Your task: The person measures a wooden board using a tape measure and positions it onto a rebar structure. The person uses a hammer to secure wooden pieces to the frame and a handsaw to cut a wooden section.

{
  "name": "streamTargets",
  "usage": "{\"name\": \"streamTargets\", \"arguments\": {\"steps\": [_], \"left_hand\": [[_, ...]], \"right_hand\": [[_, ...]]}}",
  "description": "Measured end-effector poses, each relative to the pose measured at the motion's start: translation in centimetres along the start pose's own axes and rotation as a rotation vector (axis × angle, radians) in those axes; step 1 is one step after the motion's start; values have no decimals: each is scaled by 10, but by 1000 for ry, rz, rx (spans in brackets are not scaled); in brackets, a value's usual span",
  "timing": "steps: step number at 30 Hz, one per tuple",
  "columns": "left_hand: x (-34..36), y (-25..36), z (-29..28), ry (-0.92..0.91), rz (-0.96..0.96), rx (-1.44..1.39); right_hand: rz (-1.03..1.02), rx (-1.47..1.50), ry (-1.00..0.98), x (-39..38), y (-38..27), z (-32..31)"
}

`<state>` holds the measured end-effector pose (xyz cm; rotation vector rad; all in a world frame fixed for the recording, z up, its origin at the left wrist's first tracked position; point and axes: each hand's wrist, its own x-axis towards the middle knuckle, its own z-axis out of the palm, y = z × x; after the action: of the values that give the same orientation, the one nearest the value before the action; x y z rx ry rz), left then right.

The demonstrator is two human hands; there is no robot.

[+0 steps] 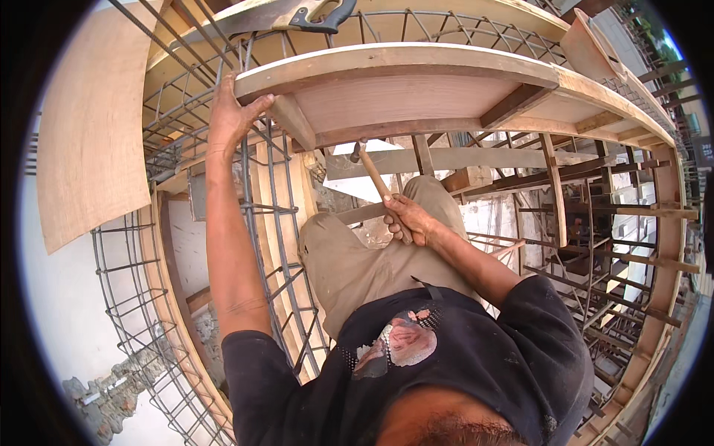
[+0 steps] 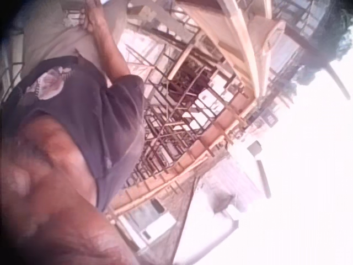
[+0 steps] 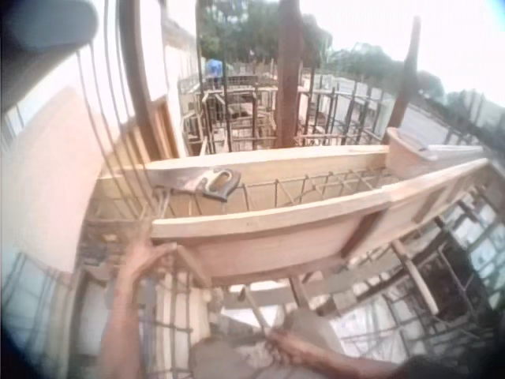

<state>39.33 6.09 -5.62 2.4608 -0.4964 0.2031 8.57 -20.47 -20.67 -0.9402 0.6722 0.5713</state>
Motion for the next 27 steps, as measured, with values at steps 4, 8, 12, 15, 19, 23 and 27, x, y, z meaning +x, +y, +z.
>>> {"name": "streamTargets", "arguments": {"steps": [4, 8, 12, 15, 19, 23, 27], "left_hand": [[14, 83, 12, 215, 294, 342], [30, 154, 56, 86, 669, 326], [51, 204, 113, -66, 718, 342], [62, 213, 116, -125, 628, 482], [43, 232, 112, -357, 479, 517], [22, 238, 120, -225, 518, 523], [22, 238, 125, -177, 545, 533]], "right_hand": [[-111, 595, 136, 25, 5, -18], [-263, 984, 327, 58, -29, -26], [-414, 1311, 406, 77, -62, -49], [-346, 1271, 313, 73, -86, -42], [-385, 1199, 227, 84, -85, -77], [-391, 1149, 203, 86, -80, -88], [-381, 1129, 319, 57, -64, -60]]}}
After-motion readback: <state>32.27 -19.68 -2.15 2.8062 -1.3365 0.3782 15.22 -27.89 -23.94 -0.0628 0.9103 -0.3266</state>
